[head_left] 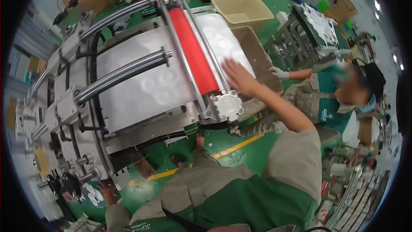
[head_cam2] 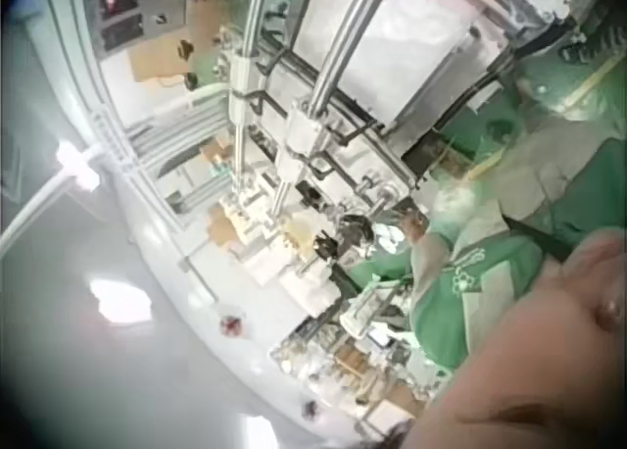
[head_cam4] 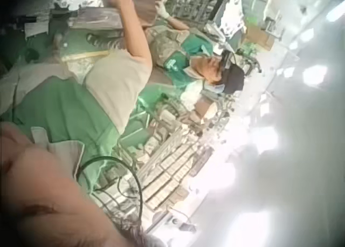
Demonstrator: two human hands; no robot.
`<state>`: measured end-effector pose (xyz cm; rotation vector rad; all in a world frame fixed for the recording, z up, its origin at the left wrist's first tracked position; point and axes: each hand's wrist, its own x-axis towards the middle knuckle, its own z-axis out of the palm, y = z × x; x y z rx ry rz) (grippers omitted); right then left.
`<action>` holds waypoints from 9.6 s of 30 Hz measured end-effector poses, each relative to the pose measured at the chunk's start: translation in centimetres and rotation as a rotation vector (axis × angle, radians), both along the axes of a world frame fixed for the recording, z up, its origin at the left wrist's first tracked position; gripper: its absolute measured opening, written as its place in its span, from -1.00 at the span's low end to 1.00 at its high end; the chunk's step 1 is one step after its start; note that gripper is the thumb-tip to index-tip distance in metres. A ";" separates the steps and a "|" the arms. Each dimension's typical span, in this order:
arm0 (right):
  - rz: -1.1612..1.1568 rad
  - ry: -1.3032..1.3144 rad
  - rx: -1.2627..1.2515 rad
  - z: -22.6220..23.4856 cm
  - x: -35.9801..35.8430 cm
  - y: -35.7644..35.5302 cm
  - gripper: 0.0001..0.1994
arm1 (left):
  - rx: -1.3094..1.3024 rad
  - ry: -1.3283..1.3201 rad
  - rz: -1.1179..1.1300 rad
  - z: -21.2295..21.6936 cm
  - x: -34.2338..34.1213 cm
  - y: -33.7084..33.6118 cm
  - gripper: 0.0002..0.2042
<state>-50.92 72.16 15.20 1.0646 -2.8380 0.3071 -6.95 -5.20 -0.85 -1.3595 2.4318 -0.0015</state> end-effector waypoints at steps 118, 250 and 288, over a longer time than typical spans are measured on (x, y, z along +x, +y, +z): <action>0.028 -0.786 -0.043 -15.1 46.9 -13.8 -0.59 | 0.748 0.229 0.043 -14.7 30.7 13.6 -0.58; -1.394 -0.358 -0.368 -13.1 49.2 -75.7 -0.42 | 0.621 0.643 -1.025 16.8 29.5 -58.9 -0.45; -1.224 -0.329 -0.450 -12.5 46.4 -75.7 -0.34 | 0.729 0.505 -0.948 19.0 26.6 -55.1 -0.53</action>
